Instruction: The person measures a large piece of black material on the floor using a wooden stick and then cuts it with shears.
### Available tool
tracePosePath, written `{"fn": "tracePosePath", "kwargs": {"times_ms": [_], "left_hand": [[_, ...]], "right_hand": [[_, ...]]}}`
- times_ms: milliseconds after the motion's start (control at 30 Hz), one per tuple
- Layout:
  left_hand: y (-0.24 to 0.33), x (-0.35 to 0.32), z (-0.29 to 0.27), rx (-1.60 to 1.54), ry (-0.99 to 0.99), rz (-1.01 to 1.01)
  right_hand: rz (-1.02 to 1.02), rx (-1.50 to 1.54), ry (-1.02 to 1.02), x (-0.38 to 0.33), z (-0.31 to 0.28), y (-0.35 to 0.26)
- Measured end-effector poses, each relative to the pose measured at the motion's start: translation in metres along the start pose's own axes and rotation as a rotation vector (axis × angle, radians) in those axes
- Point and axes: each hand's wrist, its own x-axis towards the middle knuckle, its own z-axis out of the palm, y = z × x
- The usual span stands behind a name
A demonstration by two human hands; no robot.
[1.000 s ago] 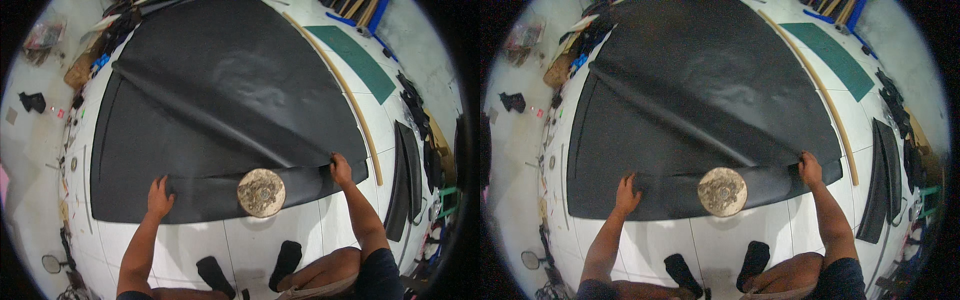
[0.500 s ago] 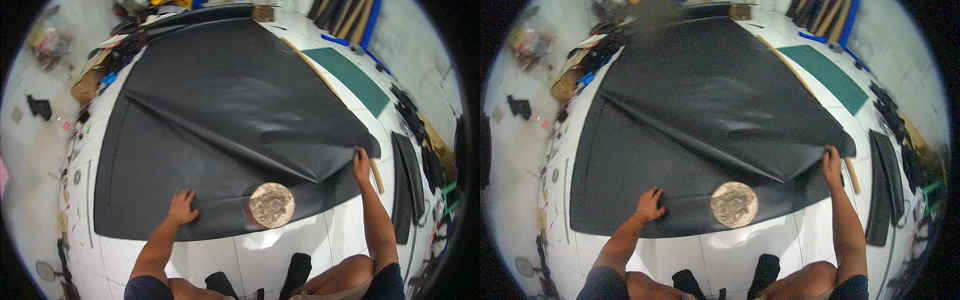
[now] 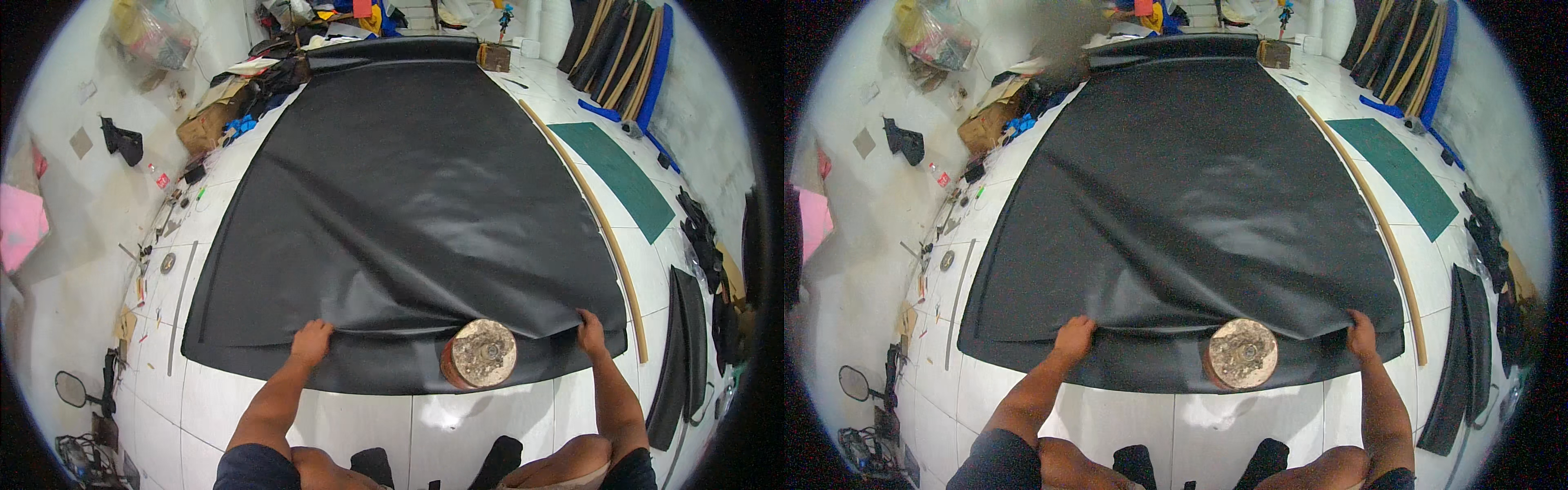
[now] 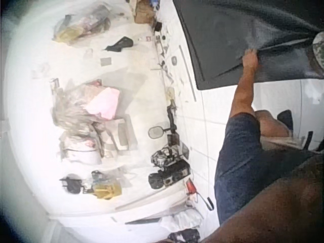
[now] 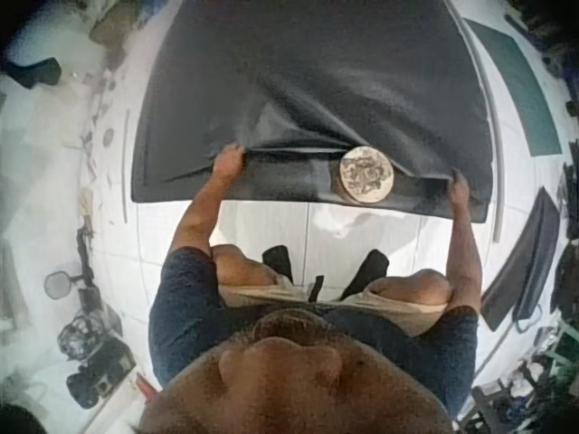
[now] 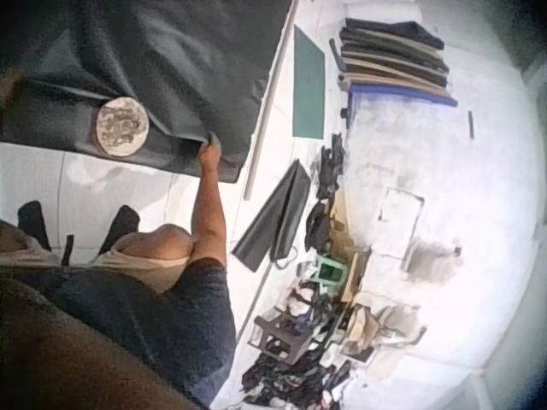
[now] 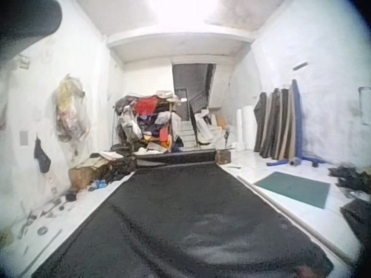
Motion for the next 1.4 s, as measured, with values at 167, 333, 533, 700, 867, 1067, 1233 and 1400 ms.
{"fn": "tracePosePath", "kwargs": {"times_ms": [167, 333, 533, 700, 867, 1067, 1233, 1400], "left_hand": [[-0.028, -0.018, -0.006, -0.034, 0.036, -0.093], [-0.026, -0.028, -0.008, -0.065, 0.074, -0.025], [-0.014, -0.041, -0.03, 0.036, 0.06, -0.023], [-0.004, -0.041, -0.005, 0.181, 0.134, 0.053], [-0.067, -0.033, 0.018, 0.135, 0.017, -0.2], [-0.071, -0.045, 0.02, 0.07, -0.051, -0.292], [-0.041, -0.048, 0.024, -0.075, 0.042, -0.089], [-0.027, -0.049, 0.008, -0.086, -0.124, -0.185]], "right_hand": [[-0.062, -0.03, -0.075, -0.001, -0.001, -0.031], [-0.059, -0.144, -0.062, -0.001, -0.009, -0.029], [-0.139, -0.141, 0.001, 0.006, -0.006, -0.039], [-0.121, -0.129, 0.023, 0.009, 0.001, -0.026], [-0.193, -0.023, -0.002, 0.011, 0.01, -0.051], [-0.218, -0.065, -0.038, -0.001, 0.013, -0.054], [-0.017, -0.21, -0.088, 0.006, -0.014, -0.036], [-0.051, -0.305, -0.166, 0.006, -0.033, -0.066]]}}
